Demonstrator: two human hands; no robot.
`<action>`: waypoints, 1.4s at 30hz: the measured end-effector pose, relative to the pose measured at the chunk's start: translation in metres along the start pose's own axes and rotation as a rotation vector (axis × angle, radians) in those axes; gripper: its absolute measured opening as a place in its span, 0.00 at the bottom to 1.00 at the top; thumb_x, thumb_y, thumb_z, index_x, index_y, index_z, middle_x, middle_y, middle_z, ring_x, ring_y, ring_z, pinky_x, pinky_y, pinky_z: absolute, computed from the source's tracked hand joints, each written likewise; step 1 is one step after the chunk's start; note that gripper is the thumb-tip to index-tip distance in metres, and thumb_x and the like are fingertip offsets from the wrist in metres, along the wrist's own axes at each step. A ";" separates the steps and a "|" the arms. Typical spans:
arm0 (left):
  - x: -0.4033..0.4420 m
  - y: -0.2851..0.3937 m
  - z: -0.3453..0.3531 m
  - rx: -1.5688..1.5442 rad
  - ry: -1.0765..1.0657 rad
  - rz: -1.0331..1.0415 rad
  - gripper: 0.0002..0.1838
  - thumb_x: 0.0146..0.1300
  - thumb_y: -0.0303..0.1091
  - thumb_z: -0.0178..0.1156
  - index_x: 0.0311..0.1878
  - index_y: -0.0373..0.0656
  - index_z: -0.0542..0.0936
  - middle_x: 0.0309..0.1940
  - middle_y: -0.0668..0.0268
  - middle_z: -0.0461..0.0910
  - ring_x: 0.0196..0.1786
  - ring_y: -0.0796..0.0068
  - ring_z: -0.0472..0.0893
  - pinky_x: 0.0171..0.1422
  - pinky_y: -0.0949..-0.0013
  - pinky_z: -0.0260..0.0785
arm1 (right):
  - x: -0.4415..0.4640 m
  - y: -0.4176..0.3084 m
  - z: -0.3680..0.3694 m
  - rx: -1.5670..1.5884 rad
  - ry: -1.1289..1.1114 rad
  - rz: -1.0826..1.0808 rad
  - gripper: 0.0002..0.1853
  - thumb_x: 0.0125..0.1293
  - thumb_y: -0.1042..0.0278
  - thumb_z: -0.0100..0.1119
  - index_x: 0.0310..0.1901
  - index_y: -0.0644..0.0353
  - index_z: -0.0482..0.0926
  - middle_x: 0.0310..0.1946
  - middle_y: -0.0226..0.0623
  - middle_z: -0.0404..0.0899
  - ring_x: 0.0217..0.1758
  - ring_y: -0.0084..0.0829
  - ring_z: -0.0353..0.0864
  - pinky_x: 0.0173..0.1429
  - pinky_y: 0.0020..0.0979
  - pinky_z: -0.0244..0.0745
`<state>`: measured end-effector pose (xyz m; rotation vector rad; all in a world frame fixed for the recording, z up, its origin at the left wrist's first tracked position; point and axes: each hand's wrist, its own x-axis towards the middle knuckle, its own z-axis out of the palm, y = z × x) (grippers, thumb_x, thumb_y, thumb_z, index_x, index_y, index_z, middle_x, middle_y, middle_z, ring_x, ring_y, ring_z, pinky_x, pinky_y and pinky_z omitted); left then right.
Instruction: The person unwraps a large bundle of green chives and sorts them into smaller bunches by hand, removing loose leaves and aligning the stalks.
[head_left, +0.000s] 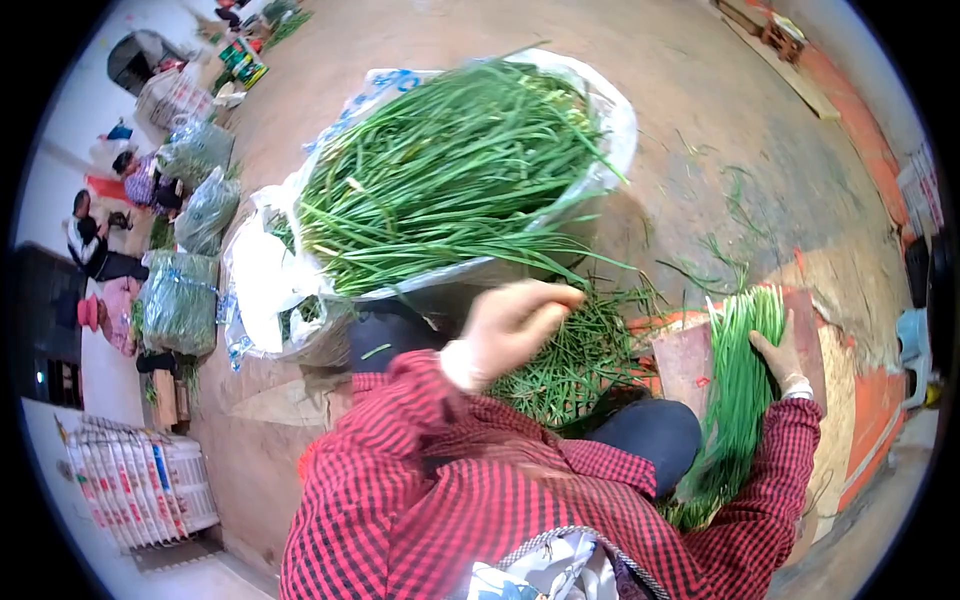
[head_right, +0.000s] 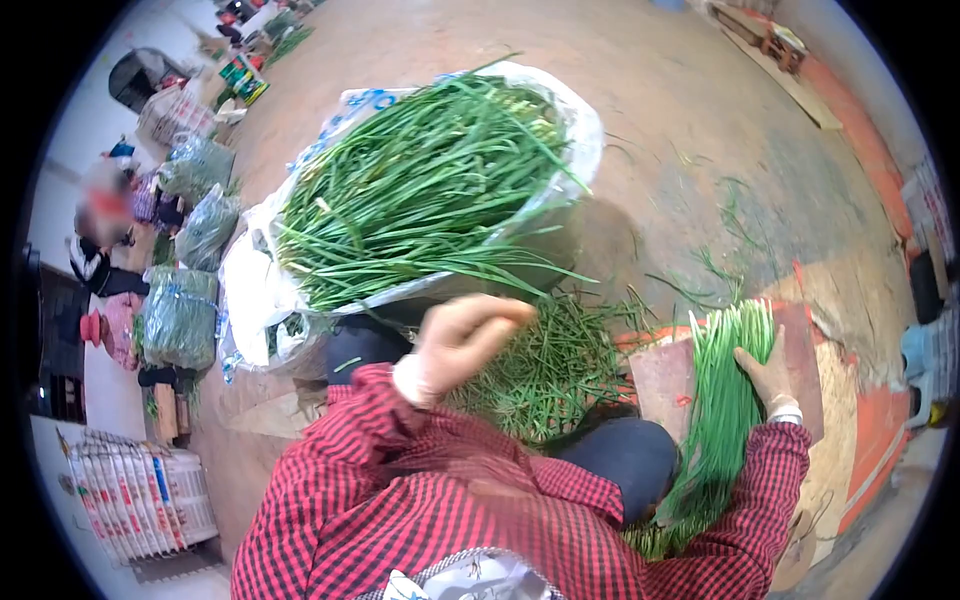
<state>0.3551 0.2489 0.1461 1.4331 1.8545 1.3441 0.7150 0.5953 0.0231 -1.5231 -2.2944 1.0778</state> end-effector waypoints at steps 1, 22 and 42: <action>-0.012 -0.002 -0.029 0.025 0.166 0.015 0.11 0.66 0.27 0.58 0.50 0.39 0.83 0.42 0.61 0.85 0.45 0.71 0.84 0.51 0.69 0.75 | 0.005 -0.013 0.004 -0.007 -0.002 -0.019 0.51 0.57 0.52 0.71 0.73 0.68 0.51 0.69 0.53 0.64 0.72 0.45 0.63 0.74 0.37 0.58; -0.106 -0.171 -0.252 -0.390 0.956 -0.136 0.29 0.65 0.20 0.54 0.71 0.34 0.64 0.67 0.58 0.69 0.67 0.67 0.69 0.73 0.67 0.58 | -0.083 -0.559 0.289 -0.591 -0.220 -1.373 0.55 0.51 0.41 0.68 0.72 0.68 0.54 0.72 0.57 0.56 0.78 0.49 0.52 0.81 0.42 0.44; -0.117 -0.181 -0.241 -0.098 0.938 -0.137 0.40 0.52 0.12 0.52 0.73 0.37 0.59 0.68 0.52 0.66 0.71 0.60 0.66 0.76 0.64 0.55 | -0.094 -0.577 0.317 -0.403 -0.225 -1.161 0.30 0.48 0.62 0.66 0.57 0.56 0.75 0.58 0.40 0.74 0.59 0.41 0.77 0.58 0.38 0.77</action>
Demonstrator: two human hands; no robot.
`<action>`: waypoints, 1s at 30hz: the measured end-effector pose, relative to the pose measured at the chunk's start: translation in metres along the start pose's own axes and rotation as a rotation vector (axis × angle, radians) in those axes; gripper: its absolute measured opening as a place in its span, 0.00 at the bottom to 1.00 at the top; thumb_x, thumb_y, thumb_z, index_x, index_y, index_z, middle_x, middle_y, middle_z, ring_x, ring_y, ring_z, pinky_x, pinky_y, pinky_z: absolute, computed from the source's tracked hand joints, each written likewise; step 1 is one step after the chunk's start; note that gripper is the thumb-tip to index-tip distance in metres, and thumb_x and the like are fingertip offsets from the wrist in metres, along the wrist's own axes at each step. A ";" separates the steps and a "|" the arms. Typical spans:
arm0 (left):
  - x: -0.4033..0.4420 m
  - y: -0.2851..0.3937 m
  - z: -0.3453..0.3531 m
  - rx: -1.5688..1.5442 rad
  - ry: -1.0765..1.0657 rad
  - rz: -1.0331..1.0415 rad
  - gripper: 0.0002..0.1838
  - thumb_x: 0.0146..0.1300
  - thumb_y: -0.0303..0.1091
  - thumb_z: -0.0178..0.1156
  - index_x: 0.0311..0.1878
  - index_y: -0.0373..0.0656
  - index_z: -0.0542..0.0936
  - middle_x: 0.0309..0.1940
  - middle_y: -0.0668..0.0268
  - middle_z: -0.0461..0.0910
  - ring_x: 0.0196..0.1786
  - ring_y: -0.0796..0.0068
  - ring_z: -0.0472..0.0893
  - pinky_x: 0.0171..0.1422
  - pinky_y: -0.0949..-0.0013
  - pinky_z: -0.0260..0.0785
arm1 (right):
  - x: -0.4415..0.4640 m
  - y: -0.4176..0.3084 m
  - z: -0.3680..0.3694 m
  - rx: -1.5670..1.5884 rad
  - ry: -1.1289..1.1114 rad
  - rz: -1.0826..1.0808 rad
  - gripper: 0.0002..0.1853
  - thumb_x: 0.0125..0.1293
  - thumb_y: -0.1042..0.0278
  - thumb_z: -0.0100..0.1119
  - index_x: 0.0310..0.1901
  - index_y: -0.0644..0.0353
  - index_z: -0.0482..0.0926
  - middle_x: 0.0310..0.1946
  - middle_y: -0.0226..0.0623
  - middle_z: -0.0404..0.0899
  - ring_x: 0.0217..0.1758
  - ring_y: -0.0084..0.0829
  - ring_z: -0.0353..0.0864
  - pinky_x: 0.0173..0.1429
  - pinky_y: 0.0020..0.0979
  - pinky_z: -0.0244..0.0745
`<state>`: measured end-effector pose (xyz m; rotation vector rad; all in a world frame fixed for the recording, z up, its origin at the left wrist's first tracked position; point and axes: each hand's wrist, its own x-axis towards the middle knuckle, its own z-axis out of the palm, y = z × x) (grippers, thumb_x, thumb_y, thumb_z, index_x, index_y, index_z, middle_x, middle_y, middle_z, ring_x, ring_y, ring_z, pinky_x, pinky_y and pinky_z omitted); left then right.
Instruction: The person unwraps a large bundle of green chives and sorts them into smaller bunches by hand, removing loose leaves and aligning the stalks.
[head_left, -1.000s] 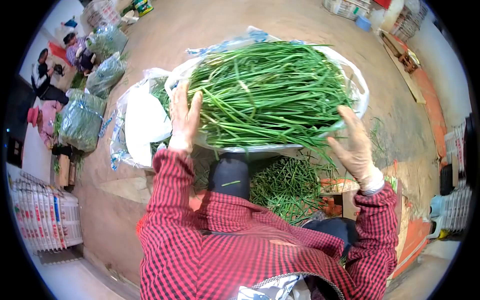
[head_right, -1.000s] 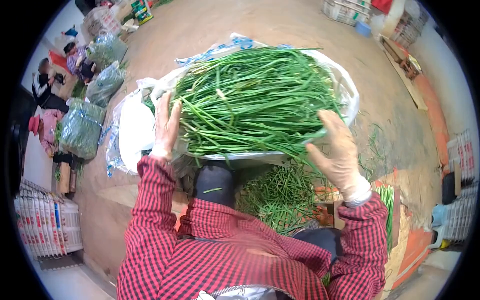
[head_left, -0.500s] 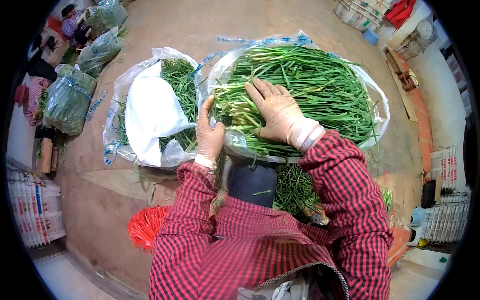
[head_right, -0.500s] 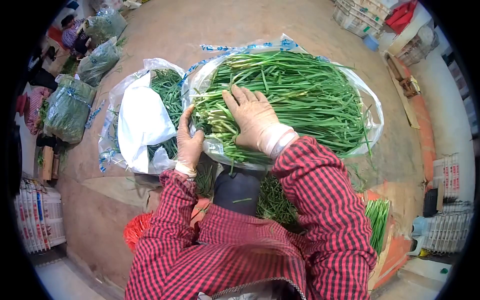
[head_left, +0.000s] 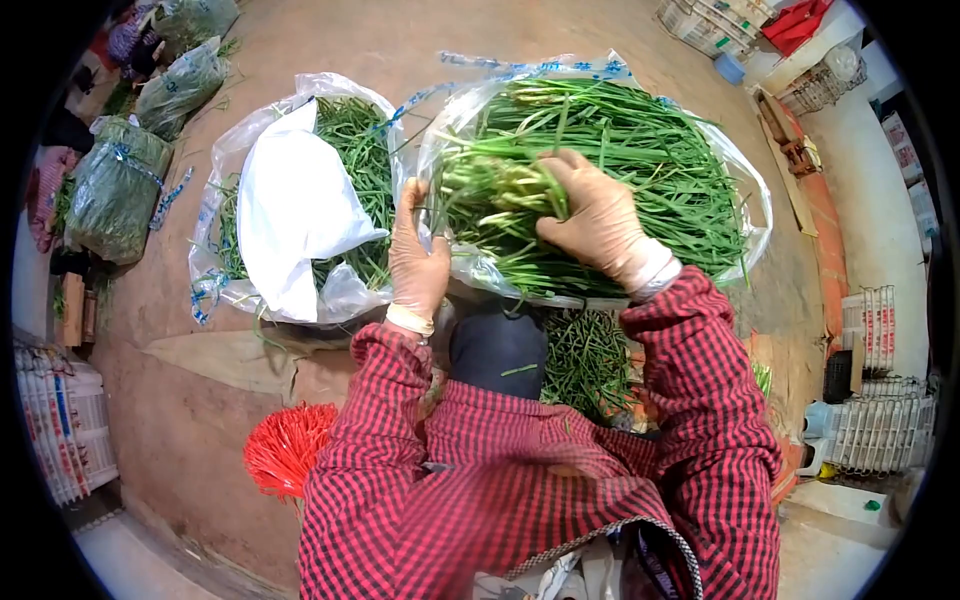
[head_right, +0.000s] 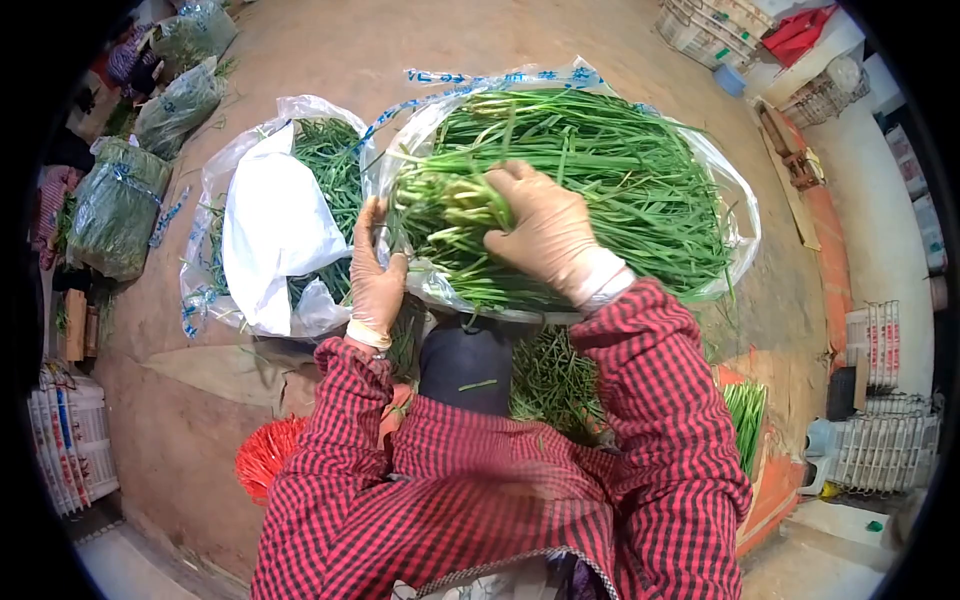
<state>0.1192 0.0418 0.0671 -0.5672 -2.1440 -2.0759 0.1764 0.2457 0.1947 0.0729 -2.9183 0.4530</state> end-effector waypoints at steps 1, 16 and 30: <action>-0.003 0.008 -0.002 0.193 0.065 0.073 0.40 0.53 0.12 0.52 0.73 0.37 0.60 0.67 0.52 0.67 0.70 0.59 0.67 0.75 0.64 0.55 | -0.004 0.004 -0.006 0.065 0.021 0.012 0.30 0.48 0.63 0.65 0.57 0.57 0.75 0.59 0.42 0.74 0.59 0.42 0.77 0.60 0.37 0.76; -0.016 0.073 0.090 -0.654 -0.132 -0.175 0.32 0.60 0.22 0.52 0.70 0.34 0.63 0.54 0.49 0.78 0.57 0.59 0.78 0.64 0.65 0.67 | -0.035 0.003 -0.012 0.021 0.003 -0.139 0.51 0.42 0.60 0.72 0.71 0.60 0.59 0.62 0.53 0.69 0.66 0.50 0.68 0.72 0.43 0.59; 0.030 0.027 0.101 -0.890 -0.110 -0.165 0.29 0.75 0.33 0.48 0.75 0.40 0.55 0.74 0.55 0.58 0.76 0.62 0.60 0.78 0.61 0.53 | -0.122 0.097 -0.118 0.903 0.753 0.490 0.19 0.58 0.69 0.71 0.51 0.58 0.80 0.45 0.29 0.80 0.43 0.24 0.80 0.48 0.27 0.77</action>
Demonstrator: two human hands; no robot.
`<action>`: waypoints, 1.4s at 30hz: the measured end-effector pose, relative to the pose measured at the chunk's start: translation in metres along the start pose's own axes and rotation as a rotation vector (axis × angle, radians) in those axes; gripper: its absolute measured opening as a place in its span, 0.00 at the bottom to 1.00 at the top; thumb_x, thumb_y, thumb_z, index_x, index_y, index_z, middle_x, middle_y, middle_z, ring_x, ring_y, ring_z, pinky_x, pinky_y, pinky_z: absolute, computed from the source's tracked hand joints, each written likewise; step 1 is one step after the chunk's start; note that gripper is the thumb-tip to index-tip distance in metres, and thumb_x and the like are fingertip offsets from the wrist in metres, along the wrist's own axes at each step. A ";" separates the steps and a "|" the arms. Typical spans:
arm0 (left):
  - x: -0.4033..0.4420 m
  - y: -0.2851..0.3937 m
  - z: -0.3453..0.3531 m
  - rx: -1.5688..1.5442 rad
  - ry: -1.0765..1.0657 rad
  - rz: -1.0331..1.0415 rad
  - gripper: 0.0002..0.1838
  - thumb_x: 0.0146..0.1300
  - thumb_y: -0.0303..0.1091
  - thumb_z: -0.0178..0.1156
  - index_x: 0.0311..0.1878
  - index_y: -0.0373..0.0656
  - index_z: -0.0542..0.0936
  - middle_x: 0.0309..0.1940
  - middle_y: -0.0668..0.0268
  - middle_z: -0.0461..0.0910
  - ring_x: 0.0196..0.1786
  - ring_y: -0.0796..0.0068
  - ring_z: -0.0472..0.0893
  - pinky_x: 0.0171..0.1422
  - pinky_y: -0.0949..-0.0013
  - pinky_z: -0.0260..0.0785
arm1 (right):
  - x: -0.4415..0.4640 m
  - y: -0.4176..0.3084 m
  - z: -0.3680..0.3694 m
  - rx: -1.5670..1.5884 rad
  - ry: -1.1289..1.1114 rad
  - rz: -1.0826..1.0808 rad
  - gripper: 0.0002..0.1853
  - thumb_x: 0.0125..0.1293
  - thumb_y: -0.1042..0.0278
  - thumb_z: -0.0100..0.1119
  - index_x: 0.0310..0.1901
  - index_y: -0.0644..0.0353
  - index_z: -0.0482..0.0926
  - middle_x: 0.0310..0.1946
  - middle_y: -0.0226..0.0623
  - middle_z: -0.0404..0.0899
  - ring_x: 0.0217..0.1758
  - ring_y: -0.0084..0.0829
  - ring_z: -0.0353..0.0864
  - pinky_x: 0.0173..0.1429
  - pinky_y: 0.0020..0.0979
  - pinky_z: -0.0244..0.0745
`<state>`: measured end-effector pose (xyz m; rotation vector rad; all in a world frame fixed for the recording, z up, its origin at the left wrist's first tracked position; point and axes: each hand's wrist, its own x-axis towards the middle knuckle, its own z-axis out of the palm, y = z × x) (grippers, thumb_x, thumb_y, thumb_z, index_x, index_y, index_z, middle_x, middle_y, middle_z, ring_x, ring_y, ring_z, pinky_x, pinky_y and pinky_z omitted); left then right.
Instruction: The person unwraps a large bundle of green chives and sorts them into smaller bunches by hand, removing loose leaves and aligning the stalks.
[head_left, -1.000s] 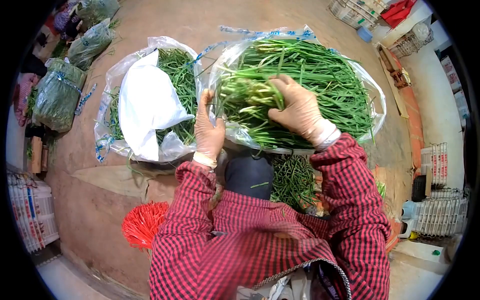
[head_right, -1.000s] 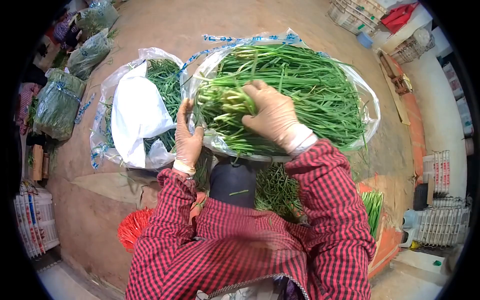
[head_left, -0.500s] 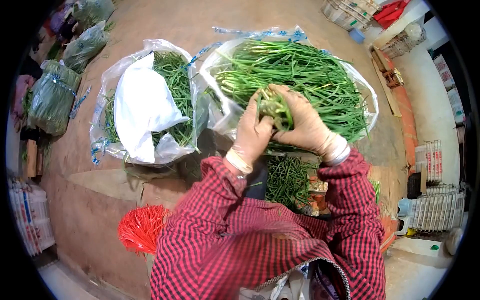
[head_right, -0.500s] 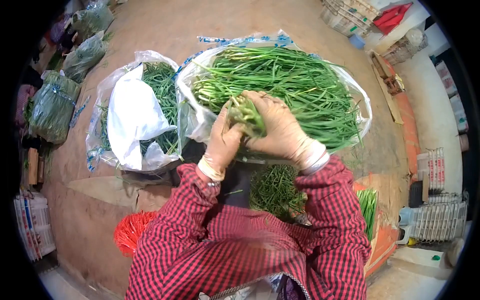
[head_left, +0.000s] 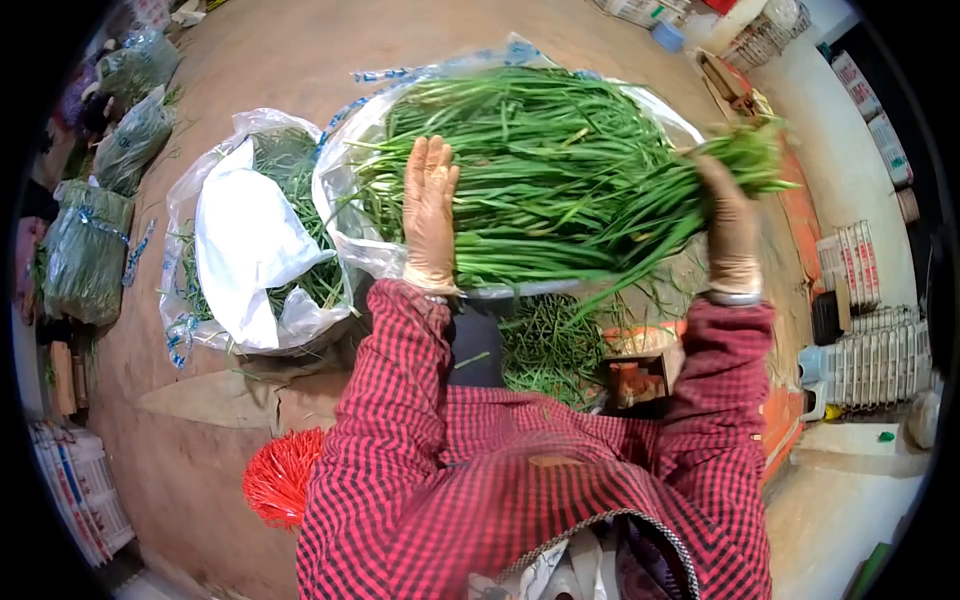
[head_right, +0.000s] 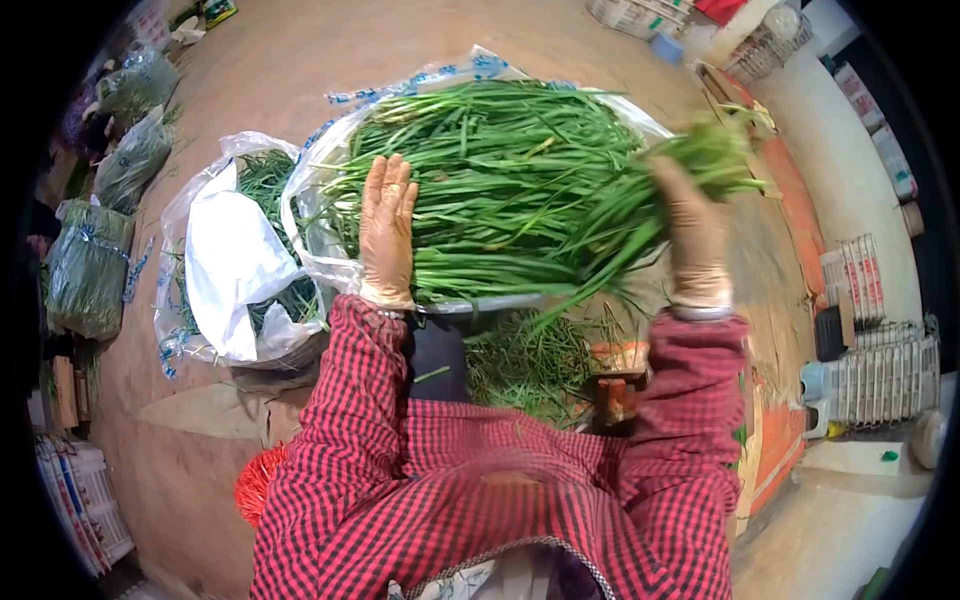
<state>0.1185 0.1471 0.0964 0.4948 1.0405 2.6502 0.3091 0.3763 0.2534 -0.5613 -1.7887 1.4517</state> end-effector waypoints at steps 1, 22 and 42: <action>0.000 0.001 0.000 -0.008 -0.019 0.021 0.29 0.75 0.33 0.49 0.75 0.39 0.55 0.73 0.55 0.58 0.76 0.62 0.59 0.79 0.62 0.53 | 0.008 -0.008 -0.029 0.037 0.070 -0.023 0.20 0.58 0.69 0.71 0.52 0.59 0.79 0.44 0.29 0.80 0.43 0.24 0.80 0.48 0.27 0.77; -0.202 -0.055 0.219 -0.393 -0.398 -0.715 0.18 0.64 0.30 0.62 0.55 0.33 0.78 0.50 0.64 0.81 0.51 0.74 0.79 0.56 0.72 0.72 | -0.111 -0.073 -0.059 -0.551 -0.486 -0.138 0.56 0.58 0.54 0.71 0.76 0.63 0.42 0.64 0.52 0.69 0.68 0.40 0.69 0.69 0.37 0.65; -0.315 -0.203 0.105 -0.558 -0.159 -1.836 0.17 0.73 0.44 0.49 0.58 0.50 0.76 0.55 0.67 0.81 0.57 0.72 0.79 0.58 0.58 0.73 | -0.133 0.223 -0.089 -0.857 -1.499 1.583 0.60 0.45 0.26 0.66 0.75 0.53 0.57 0.74 0.48 0.56 0.75 0.41 0.58 0.73 0.41 0.57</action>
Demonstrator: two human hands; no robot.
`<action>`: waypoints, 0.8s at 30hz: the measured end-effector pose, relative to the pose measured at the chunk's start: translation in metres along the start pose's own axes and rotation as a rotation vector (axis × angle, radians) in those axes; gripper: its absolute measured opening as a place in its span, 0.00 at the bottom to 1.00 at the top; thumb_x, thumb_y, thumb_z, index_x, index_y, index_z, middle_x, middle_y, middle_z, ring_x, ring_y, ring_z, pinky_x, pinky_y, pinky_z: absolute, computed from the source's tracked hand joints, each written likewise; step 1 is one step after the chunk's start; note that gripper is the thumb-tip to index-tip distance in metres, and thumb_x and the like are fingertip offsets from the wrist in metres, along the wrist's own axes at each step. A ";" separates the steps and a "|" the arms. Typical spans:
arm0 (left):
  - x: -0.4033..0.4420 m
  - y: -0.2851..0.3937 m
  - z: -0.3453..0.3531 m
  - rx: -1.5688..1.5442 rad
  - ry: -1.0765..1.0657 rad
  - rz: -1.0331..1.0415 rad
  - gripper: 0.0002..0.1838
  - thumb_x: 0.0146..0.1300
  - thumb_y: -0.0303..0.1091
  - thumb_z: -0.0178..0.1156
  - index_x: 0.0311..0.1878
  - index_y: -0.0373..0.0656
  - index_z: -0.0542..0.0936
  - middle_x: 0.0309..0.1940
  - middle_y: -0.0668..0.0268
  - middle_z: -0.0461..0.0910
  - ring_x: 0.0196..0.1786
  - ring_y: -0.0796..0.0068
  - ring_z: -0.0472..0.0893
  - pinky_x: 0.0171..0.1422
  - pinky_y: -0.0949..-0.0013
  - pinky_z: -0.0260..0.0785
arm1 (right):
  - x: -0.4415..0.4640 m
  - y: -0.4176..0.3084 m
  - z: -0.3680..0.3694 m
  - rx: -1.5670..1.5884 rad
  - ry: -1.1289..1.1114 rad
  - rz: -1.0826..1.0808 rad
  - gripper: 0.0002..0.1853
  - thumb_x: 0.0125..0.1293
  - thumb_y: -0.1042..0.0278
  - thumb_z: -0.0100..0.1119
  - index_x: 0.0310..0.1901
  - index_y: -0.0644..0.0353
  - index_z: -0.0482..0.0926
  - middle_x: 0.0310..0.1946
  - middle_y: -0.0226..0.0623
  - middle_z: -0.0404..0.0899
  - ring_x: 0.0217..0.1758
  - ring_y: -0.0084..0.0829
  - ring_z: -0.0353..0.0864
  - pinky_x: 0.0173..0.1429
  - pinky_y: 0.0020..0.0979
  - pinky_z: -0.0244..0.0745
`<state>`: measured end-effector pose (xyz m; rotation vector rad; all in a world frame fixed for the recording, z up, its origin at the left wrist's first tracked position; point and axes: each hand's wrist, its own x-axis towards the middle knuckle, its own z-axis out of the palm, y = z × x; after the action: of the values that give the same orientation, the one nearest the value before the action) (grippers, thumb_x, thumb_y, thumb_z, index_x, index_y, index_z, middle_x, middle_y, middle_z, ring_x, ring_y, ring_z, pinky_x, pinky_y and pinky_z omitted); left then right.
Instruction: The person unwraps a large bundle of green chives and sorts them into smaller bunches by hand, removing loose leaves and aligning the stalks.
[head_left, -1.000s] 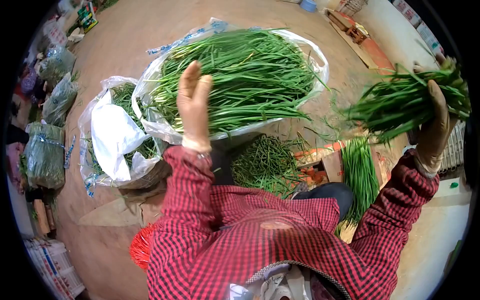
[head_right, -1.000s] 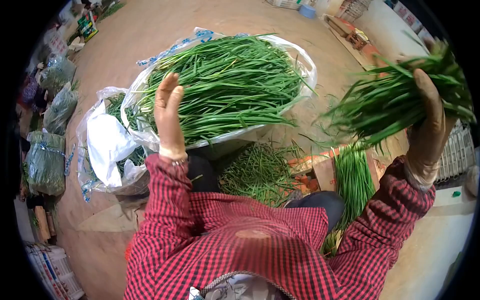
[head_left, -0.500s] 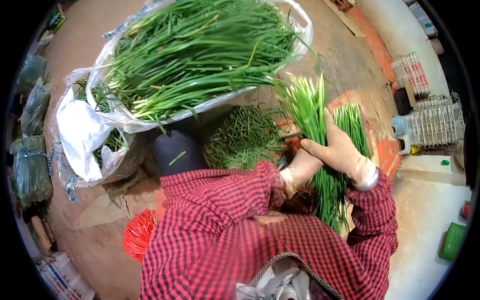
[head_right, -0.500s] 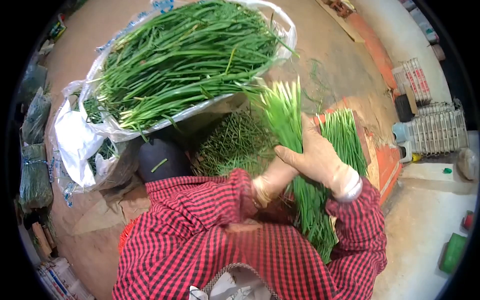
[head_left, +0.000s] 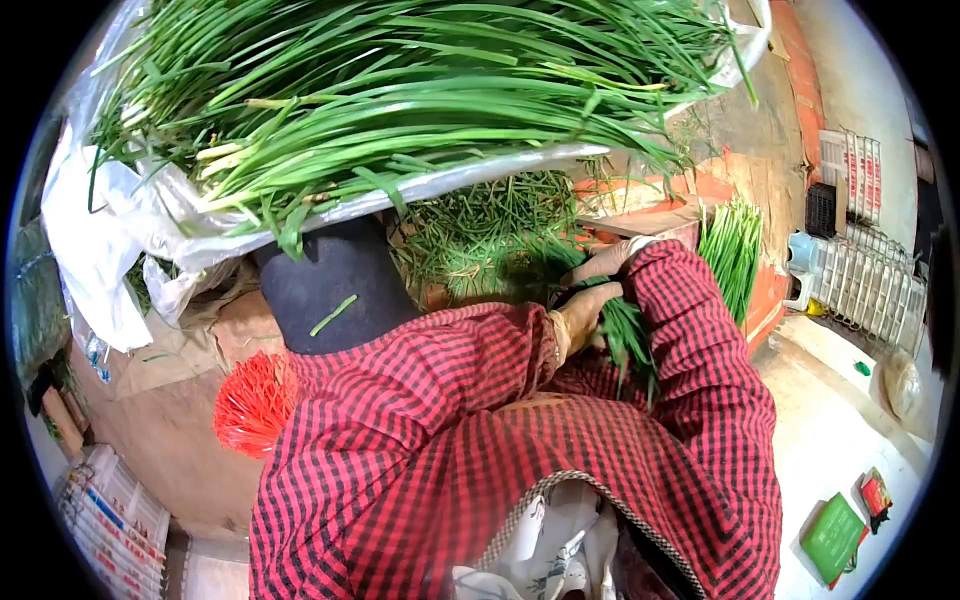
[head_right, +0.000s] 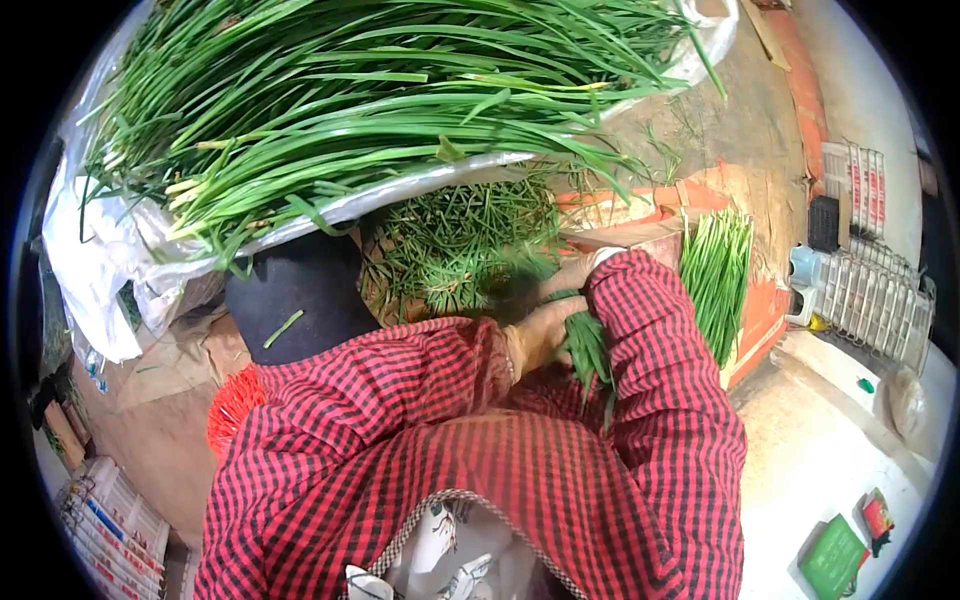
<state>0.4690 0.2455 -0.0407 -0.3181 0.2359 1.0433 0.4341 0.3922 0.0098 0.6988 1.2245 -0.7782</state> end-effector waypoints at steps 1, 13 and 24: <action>0.010 0.000 -0.005 -0.019 0.050 0.007 0.15 0.72 0.44 0.51 0.55 0.48 0.76 0.50 0.68 0.82 0.52 0.70 0.81 0.52 0.57 0.77 | -0.001 0.004 -0.002 -0.008 0.119 0.055 0.61 0.44 0.23 0.64 0.75 0.56 0.57 0.75 0.50 0.53 0.77 0.42 0.55 0.74 0.42 0.55; 0.003 0.010 0.040 0.329 0.098 -0.012 0.14 0.68 0.35 0.54 0.54 0.42 0.75 0.43 0.61 0.82 0.44 0.66 0.84 0.50 0.60 0.79 | 0.005 0.085 -0.012 -0.369 0.389 -0.134 0.37 0.53 0.49 0.68 0.60 0.66 0.74 0.50 0.49 0.80 0.54 0.38 0.79 0.58 0.39 0.72; -0.019 0.031 0.011 0.318 0.314 0.237 0.19 0.65 0.41 0.59 0.56 0.43 0.77 0.49 0.59 0.84 0.47 0.69 0.84 0.47 0.68 0.79 | -0.043 0.103 -0.031 -0.282 1.008 -0.003 0.27 0.61 0.59 0.68 0.59 0.62 0.73 0.43 0.43 0.85 0.47 0.34 0.84 0.53 0.32 0.77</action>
<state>0.4326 0.2483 -0.0287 -0.1656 0.7284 1.1657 0.4956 0.4817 0.0505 0.8811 2.1873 -0.2000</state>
